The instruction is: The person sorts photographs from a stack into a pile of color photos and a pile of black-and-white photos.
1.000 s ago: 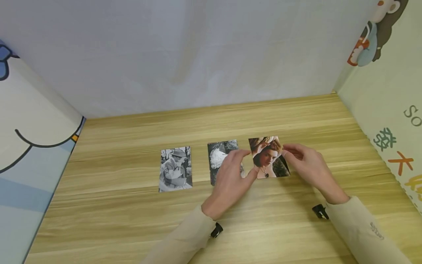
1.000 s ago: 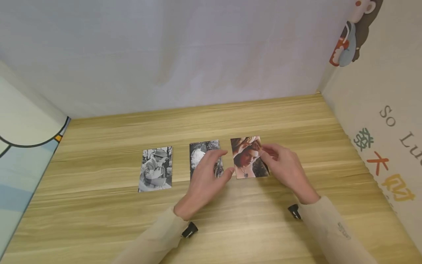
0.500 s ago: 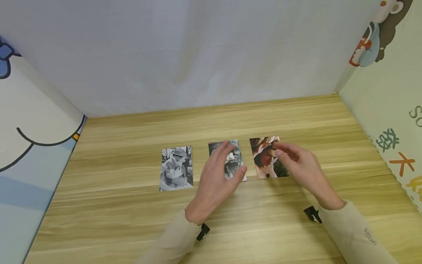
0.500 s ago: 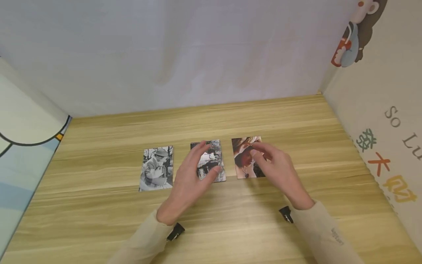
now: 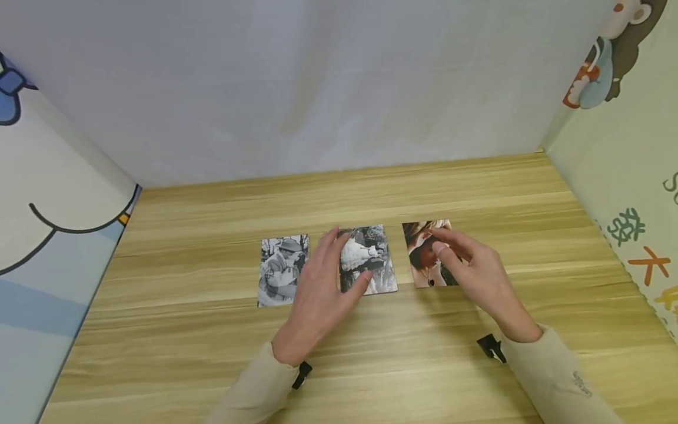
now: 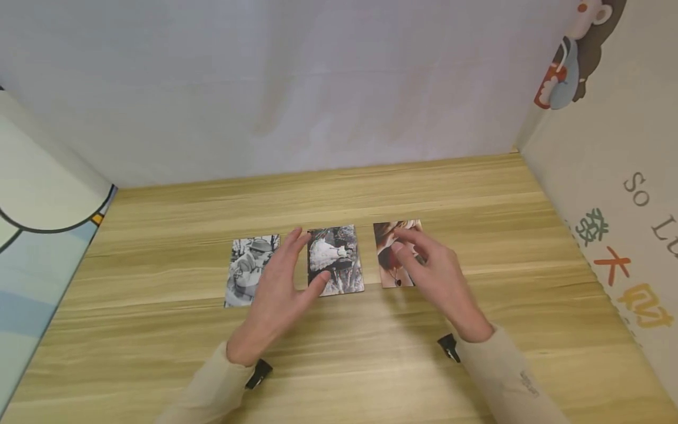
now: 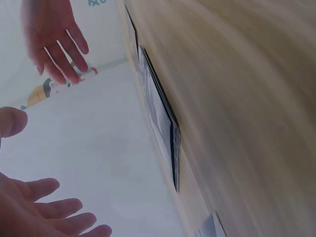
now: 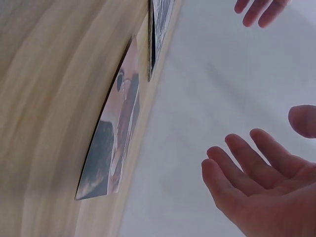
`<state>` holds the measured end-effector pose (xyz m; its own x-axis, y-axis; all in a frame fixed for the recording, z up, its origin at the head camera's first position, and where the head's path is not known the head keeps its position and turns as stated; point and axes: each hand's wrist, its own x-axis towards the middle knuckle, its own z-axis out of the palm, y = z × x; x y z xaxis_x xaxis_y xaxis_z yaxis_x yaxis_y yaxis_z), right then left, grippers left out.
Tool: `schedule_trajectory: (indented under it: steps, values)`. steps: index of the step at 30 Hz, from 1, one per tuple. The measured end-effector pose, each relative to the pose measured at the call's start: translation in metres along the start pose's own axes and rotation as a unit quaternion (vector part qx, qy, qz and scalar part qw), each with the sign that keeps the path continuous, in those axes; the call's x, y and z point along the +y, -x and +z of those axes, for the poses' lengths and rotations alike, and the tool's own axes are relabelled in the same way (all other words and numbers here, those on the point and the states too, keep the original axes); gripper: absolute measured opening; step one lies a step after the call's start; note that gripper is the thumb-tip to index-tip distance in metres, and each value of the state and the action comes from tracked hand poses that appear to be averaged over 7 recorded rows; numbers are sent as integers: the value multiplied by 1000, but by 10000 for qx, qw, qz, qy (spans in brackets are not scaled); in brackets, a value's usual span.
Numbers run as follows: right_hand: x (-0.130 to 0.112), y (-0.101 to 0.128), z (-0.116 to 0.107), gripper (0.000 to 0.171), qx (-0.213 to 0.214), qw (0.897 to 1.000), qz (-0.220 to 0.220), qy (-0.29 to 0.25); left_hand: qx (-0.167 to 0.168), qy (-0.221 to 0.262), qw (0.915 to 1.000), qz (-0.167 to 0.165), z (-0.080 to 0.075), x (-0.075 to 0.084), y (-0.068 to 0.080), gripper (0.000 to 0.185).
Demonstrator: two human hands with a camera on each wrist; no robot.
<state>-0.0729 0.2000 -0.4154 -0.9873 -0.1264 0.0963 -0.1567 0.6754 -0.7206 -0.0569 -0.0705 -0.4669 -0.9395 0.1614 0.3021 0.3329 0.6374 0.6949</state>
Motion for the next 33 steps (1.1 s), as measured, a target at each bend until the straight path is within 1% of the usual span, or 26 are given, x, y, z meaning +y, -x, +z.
schedule_trajectory:
  steps: [5, 8, 12, 16, 19, 24, 27, 33]
  values:
    - [-2, 0, 5, 41, 3, 9999, -153, 2, -33, -142, 9998, -145, -8, -10, 2, 76]
    - [-2, 0, 10, 42, -39, 9997, -221, -80, -29, -265, 9996, -107, -11, -16, 4, 76]
    - [-1, 0, 17, 40, 49, 9995, -280, -149, -34, -455, 9990, -8, -14, -23, 7, 76]
    - [-1, 0, 25, 36, 177, 9987, -481, -36, -74, -551, 9984, 34, -15, -28, 9, 77]
    - [-2, -2, 29, 34, 170, 9981, -595, 60, -164, -596, 9981, -6, -16, -32, 9, 77]
    - [-4, -5, 33, 36, -18, 9980, -590, 233, -318, -738, 9968, 34, -18, -35, 9, 78]
    - [-6, -8, 35, 39, -215, 9976, -580, 299, -391, -841, 9957, 87, -19, -37, 9, 77]
    - [-5, -14, 40, 42, -459, 9953, -673, 525, -554, -779, 9954, 19, -20, -38, 8, 69]
